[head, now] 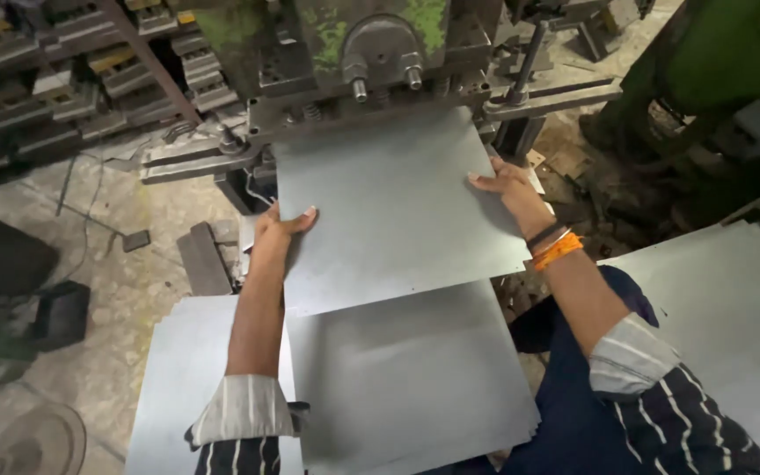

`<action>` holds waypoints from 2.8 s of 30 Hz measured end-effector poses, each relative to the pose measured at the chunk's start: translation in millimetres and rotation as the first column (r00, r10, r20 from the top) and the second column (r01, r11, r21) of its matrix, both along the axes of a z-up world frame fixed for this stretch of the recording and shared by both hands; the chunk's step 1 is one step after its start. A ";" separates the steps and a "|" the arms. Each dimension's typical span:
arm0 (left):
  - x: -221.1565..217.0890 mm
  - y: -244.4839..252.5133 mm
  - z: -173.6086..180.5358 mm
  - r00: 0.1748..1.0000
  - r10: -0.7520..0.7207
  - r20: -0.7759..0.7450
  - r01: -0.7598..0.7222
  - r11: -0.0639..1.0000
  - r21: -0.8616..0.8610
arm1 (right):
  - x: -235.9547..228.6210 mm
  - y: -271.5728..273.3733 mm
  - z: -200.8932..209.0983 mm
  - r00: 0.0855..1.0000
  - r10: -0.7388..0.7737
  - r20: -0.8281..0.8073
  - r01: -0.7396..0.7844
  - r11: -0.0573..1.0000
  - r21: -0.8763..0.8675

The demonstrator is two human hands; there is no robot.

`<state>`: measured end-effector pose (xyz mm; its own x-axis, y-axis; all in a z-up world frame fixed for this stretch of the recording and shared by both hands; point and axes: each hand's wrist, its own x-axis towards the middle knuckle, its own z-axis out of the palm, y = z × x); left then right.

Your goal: Picking up metal sheets, placing them into a stamping press, and stacking the processed sheets.

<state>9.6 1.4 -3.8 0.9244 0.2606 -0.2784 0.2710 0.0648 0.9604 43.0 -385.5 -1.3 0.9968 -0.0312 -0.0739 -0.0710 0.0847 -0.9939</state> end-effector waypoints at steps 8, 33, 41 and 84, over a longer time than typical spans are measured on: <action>-9.1 -13.8 17.3 0.998 0.015 0.055 -0.010 0.996 -0.083 | 3.1 -3.5 1.2 0.991 0.065 0.121 -0.086 0.981 0.172; 0.5 -6.2 -11.3 0.995 0.008 0.098 0.009 0.986 -0.166 | 6.8 8.5 9.6 0.999 0.010 0.037 -0.012 0.997 0.075; -144.6 -19.5 -37.4 0.999 -0.022 0.033 0.020 0.998 0.054 | -130.1 18.1 26.4 0.989 0.071 0.129 -0.009 0.904 -0.428; -297.7 323.8 -213.6 0.885 0.454 -0.105 -0.193 0.561 0.805 | -227.4 203.2 -3.9 0.793 0.589 0.156 -0.473 0.756 -0.452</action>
<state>-288.1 325.2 -217.4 0.6493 0.7589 -0.0499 0.6349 -0.5049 0.5848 -184.4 -182.2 -5.2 0.8335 0.5425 0.1050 0.2855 -0.2602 -0.9224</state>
